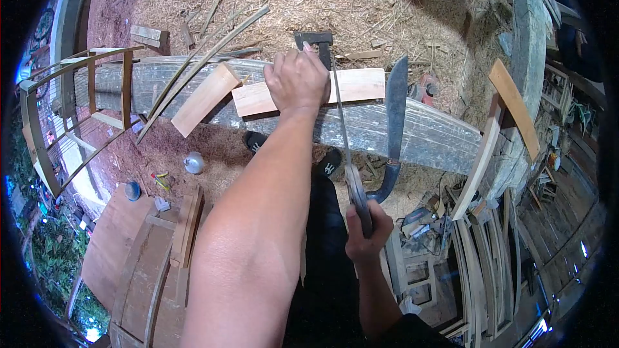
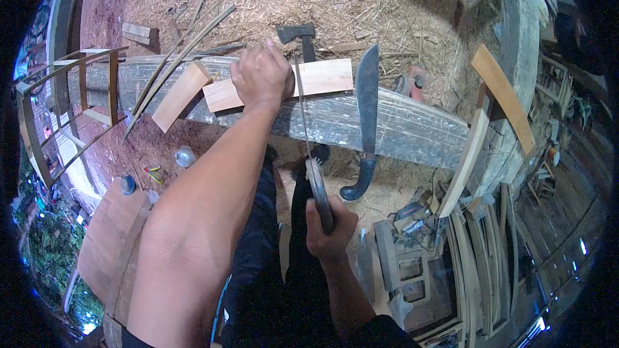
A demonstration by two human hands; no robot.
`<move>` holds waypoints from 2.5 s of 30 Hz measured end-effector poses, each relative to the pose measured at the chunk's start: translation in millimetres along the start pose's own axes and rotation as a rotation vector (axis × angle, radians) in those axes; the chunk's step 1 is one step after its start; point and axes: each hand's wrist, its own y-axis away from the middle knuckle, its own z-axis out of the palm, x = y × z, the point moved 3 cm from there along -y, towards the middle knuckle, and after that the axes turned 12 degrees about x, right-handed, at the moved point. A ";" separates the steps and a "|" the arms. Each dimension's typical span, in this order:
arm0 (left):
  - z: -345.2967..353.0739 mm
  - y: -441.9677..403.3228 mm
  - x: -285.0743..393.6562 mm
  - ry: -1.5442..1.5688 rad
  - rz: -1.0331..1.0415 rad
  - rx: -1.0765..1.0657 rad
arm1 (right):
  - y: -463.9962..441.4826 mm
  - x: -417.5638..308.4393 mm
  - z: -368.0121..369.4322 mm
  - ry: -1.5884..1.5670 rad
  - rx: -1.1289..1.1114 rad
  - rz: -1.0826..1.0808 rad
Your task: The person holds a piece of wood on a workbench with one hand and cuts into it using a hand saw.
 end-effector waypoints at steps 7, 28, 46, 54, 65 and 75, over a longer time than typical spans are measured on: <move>1.3 -0.8 1.3 -0.030 0.014 -0.003 | -39.0 -8.4 34.2 0.035 0.120 -0.026; 2.1 2.1 1.6 0.011 0.005 0.044 | -65.0 3.3 49.0 0.042 -0.007 0.007; -1.0 -0.7 2.5 -0.001 -0.019 -0.045 | 0.7 4.5 5.3 -0.157 0.037 0.132; 1.2 -2.5 2.8 0.021 0.003 0.056 | -55.4 8.3 40.7 -0.094 0.058 0.106; -2.2 -0.7 2.5 0.011 -0.016 -0.005 | -62.8 1.9 51.1 -0.054 0.046 0.069; -2.2 0.1 3.8 0.027 -0.027 -0.027 | -55.2 1.0 35.9 0.001 -0.004 0.009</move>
